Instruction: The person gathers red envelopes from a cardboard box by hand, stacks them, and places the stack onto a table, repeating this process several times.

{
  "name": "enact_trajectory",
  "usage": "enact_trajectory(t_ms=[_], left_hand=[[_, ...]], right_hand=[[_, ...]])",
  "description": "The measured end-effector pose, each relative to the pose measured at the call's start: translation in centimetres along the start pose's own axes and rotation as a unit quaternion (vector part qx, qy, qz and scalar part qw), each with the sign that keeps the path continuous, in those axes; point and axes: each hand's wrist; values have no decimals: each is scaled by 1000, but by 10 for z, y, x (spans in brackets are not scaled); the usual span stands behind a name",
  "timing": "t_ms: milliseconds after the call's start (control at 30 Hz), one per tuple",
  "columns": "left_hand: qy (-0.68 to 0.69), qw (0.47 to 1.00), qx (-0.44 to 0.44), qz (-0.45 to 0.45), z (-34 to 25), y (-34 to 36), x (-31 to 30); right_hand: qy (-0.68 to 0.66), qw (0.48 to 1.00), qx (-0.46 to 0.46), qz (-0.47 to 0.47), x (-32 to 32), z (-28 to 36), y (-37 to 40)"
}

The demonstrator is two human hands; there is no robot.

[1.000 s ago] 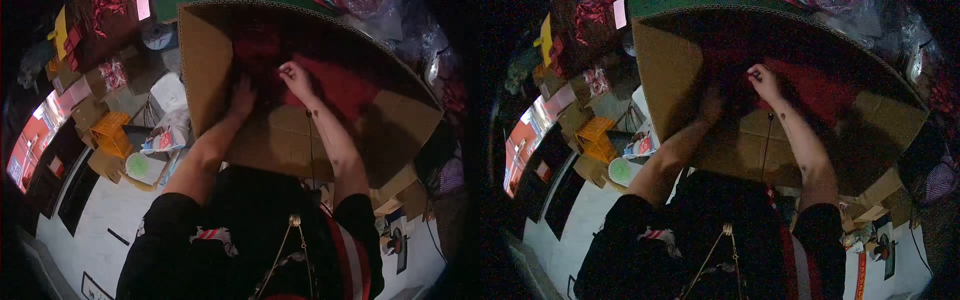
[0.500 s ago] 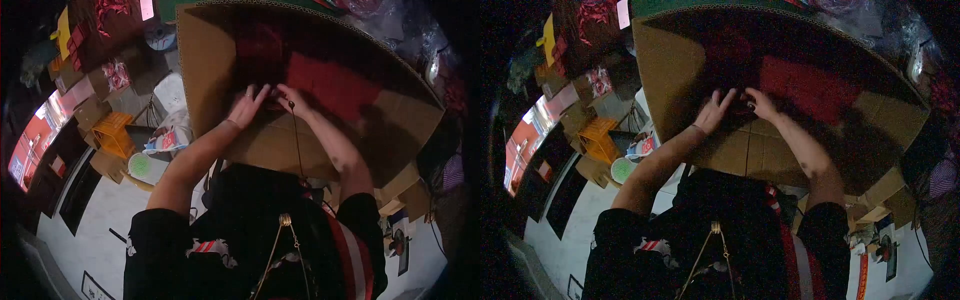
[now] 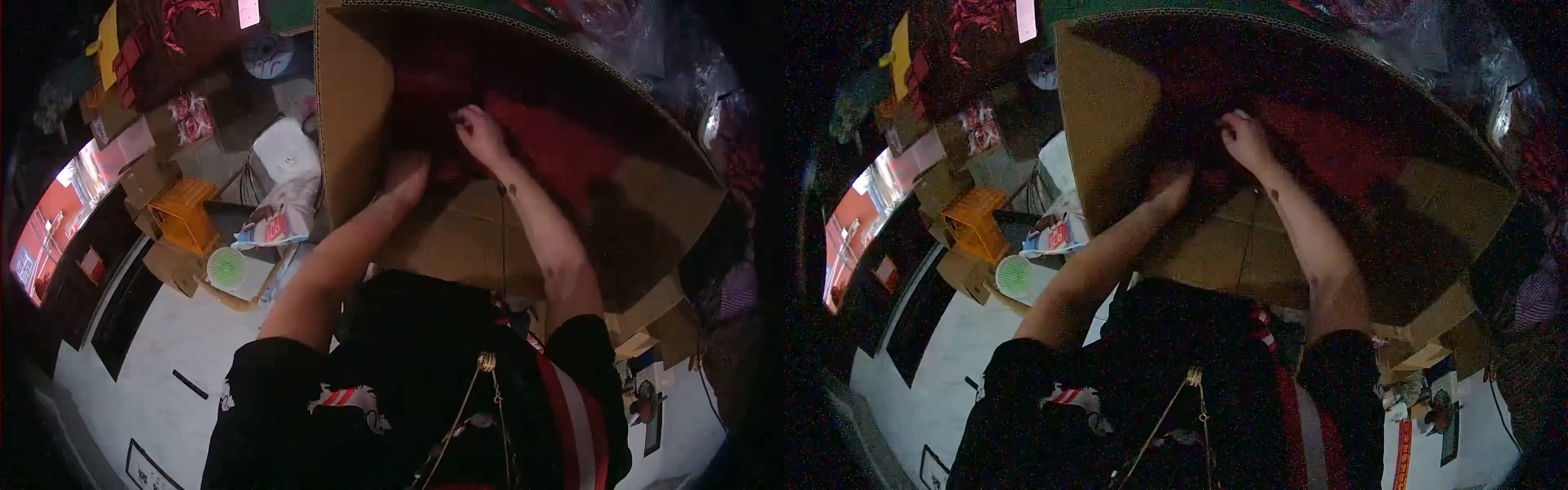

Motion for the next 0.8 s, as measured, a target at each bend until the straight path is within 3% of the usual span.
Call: enact_trajectory(t_ms=[33,67,100,133,167,233,300,333,367,433,467,533,633,667,700,733,767,800], left_hand=[[19,990,-114,76,-9,-3,-8],[19,990,-114,76,-2,-1,5],[58,991,-117,31,-1,2,12],[98,988,-120,-15,5,5,23],[98,988,-122,-15,-27,-7,-11],[96,956,-274,35,-97,-30,-91],[82,965,-241,55,-74,-25,-73],[67,974,-206,74,-60,-24,-61],[68,974,-204,75,-49,-26,-54],[404,878,-244,74,-33,-27,-40],[404,878,-244,74,-30,-25,-35],[156,972,-163,66,-24,-25,-27],[89,983,-157,2,-68,-22,-72],[89,984,-157,3,-56,-21,-61],[0,992,-105,75,-41,-22,-51],[-89,984,-50,145,-31,-21,-41],[-88,984,-50,145,-33,-21,-41],[-11,990,-104,92,-35,-18,-40]], right_hand=[[166,981,-85,-58,4,1,-5],[221,973,-8,66,7,1,-12],[221,973,-9,66,11,2,-14],[272,951,38,142,11,12,-16],[321,918,85,217,12,17,-17],[308,934,50,172,25,-2,-10],[275,952,61,120,27,-4,-3],[235,969,1,77,31,-19,1],[236,969,3,77,29,-18,3],[155,987,-20,35,26,-16,10],[-132,983,123,45,31,-28,10],[-112,986,112,44,33,-28,15],[-41,989,126,68,33,-22,24],[53,997,31,41,29,-14,29],[146,987,-64,14,24,-7,35],[127,990,-18,55,14,12,35],[127,990,-17,54,12,16,33],[75,993,59,70,10,21,31]])
Point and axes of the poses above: each hand's wrist, its own y-axis away from the middle knuckle, its own x-axis out of the palm, z = x × y, and after that the axes turned 1 degree about -y, right-handed
